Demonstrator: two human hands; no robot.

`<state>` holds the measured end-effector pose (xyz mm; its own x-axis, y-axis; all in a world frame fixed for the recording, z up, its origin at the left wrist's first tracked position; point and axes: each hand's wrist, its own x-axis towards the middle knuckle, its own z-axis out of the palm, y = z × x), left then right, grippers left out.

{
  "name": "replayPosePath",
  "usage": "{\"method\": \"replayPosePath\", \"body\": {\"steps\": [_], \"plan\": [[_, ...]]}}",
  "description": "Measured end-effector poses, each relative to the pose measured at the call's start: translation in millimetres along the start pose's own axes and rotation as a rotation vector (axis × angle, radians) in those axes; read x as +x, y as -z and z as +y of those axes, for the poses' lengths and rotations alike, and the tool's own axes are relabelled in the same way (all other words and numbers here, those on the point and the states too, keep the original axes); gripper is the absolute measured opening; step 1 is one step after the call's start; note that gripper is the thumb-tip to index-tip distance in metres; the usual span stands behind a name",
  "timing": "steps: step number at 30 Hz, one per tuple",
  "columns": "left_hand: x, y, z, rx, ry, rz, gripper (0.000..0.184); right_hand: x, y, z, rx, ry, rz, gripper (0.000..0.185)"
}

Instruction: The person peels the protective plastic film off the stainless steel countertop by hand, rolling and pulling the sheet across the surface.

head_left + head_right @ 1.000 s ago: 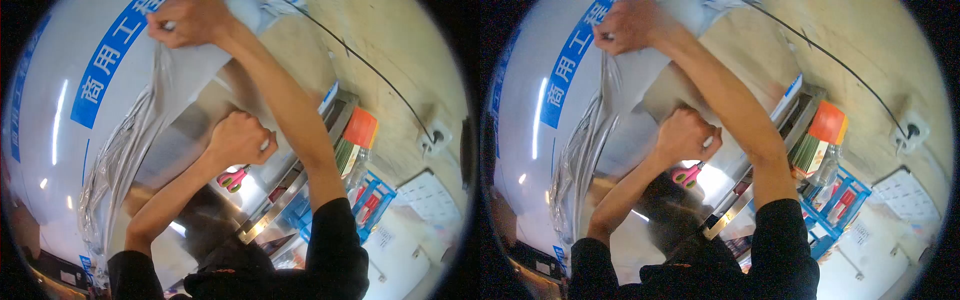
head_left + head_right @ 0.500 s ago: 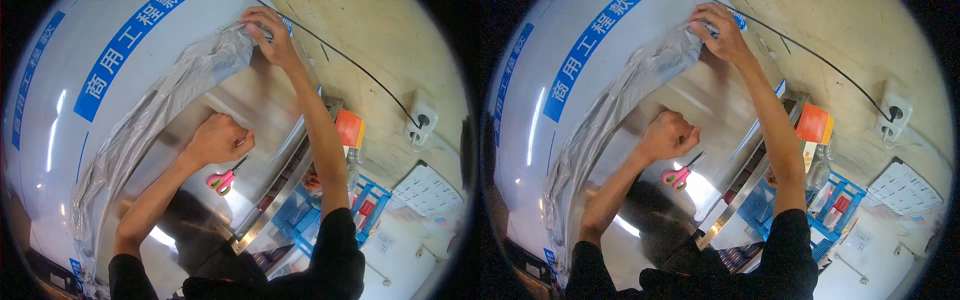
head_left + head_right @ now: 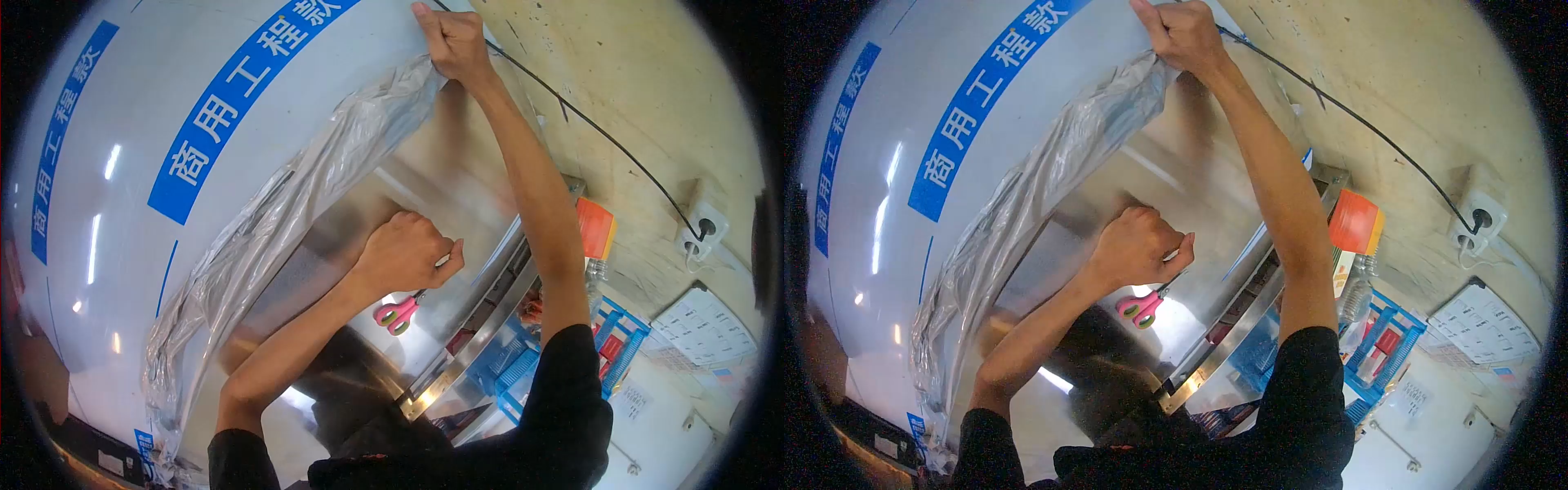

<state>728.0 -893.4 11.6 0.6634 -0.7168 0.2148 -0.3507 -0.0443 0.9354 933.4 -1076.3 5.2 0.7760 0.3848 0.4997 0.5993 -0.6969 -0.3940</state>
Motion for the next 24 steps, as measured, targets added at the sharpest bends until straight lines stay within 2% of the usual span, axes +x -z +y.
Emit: {"method": "replayPosePath", "body": {"steps": [5,7,9,11,14,16,17,19,20,22,24], "plan": [[2.2,0.4,1.5,0.047,-0.022,-0.024,0.041,27.2,-3.4,-1.6,-0.049,-0.098,0.037,0.043],[3.2,0.9,0.5,0.007,-0.038,0.005,0.039,29.3,-8.4,3.0,-0.070,0.020,0.092,0.044],[3.9,3.3,2.1,0.016,-0.048,0.008,0.038,27.8,-9.3,2.1,-0.070,-0.052,0.088,0.043],[5.5,3.5,0.8,0.030,-0.070,-0.008,0.038,27.4,-10.6,5.1,-0.121,0.038,0.120,0.044],[5.6,5.8,3.3,-0.038,-0.057,0.002,0.036,24.0,-8.7,4.6,-0.184,-0.013,0.090,0.047],[4.7,2.7,5.8,-0.006,-0.055,-0.018,0.036,27.2,-6.9,9.2,-0.132,0.056,0.015,0.050],[5.1,2.9,4.5,0.016,-0.041,-0.019,0.037,29.8,0.3,14.7,-0.145,0.056,0.049,0.050],[7.0,0.3,2.5,0.067,-0.092,-0.019,0.038,38.7,10.4,18.3,-0.173,0.254,-0.370,0.054],[5.1,-1.4,2.7,0.089,-0.119,0.004,0.039,39.5,9.3,21.4,-0.164,0.259,-0.359,0.054],[-0.8,-0.8,1.7,0.030,-0.074,-0.002,0.037,37.2,-0.4,19.1,-0.290,0.100,-0.420,0.057],[2.2,4.8,-1.7,0.000,-0.049,0.007,0.035,40.0,7.0,4.0,-0.305,0.024,-0.362,0.056]]}}
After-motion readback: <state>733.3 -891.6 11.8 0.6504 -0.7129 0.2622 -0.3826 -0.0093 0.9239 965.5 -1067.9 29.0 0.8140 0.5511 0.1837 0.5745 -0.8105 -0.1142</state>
